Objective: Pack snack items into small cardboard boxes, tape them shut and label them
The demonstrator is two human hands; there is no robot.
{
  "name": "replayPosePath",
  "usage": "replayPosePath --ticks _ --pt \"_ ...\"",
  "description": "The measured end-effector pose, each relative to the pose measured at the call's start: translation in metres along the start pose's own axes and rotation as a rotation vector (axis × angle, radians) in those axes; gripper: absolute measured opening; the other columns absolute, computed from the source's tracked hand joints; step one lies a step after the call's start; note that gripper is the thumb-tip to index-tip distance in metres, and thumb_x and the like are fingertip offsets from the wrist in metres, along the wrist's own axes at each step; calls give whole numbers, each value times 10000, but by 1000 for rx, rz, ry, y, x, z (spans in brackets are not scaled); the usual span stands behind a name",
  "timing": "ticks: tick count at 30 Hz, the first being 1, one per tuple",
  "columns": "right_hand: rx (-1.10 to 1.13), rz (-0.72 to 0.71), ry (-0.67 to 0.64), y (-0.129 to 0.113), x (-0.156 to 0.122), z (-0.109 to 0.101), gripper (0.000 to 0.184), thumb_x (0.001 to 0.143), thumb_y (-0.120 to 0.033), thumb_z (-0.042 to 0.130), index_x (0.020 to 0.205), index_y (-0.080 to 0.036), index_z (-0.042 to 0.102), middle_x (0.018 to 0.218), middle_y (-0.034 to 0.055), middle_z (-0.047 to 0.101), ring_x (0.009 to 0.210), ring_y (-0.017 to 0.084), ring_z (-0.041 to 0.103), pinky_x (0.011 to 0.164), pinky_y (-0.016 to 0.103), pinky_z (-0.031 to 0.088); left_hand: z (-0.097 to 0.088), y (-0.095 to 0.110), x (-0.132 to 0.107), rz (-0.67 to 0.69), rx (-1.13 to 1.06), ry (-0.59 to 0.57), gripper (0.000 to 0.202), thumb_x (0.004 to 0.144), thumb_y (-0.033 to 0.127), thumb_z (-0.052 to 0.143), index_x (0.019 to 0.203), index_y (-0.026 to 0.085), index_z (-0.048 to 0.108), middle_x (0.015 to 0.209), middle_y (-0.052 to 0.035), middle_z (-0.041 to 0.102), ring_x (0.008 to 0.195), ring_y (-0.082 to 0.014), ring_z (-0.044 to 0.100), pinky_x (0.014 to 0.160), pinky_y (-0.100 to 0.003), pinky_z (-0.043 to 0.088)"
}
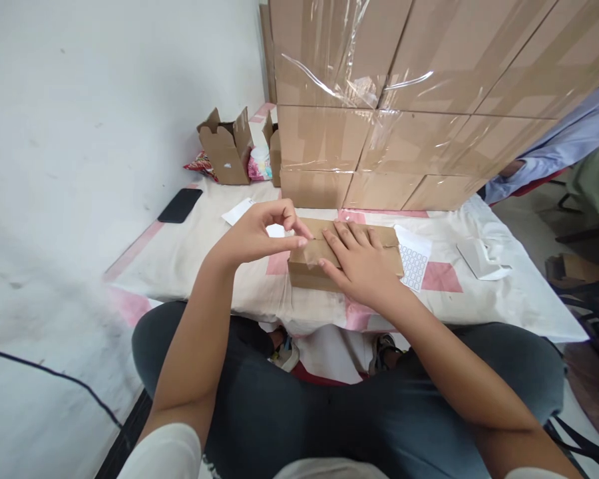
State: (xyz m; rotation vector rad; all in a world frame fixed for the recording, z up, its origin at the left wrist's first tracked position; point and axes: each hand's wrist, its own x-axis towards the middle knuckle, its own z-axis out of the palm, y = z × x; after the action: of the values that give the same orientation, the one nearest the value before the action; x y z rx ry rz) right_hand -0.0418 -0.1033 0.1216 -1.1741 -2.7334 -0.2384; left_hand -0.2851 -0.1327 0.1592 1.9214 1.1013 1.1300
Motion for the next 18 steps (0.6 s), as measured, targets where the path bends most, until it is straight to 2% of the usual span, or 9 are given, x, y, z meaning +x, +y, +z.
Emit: replayPosePath --ticks 5,11,14,18 --pt "-3 4 4 0 0 1 667 1066 -545 309 1578 -136 436 1650 192 380 1491 403 354 1174 599 266 4 -17 9 -81 -74 45 430 792 393 821 767 218 429 816 -26 726 792 -180 713 719 -307 527" --pt "-6 2 -1 -2 1 -1 668 1067 -542 305 1569 -126 449 1638 194 399 1483 407 360 1173 589 269 5 -29 13 -187 23 8 322 801 328 772 890 225 480 813 16 707 807 -173 701 718 -283 474" --pt "-8 4 1 -3 1 -2 669 1067 -545 304 1567 -126 454 1641 190 395 1479 410 368 1172 592 272 8 -34 15 -196 30 -16 308 813 308 749 947 232 483 778 33 698 773 -157 681 724 -281 458" --pt "-13 5 6 -3 1 -1 670 1067 -546 304 1566 -125 456 1644 194 390 1483 413 364 1165 595 283 12 -39 17 -189 -10 27 349 811 294 737 1049 238 488 809 38 692 800 -156 684 730 -281 466"
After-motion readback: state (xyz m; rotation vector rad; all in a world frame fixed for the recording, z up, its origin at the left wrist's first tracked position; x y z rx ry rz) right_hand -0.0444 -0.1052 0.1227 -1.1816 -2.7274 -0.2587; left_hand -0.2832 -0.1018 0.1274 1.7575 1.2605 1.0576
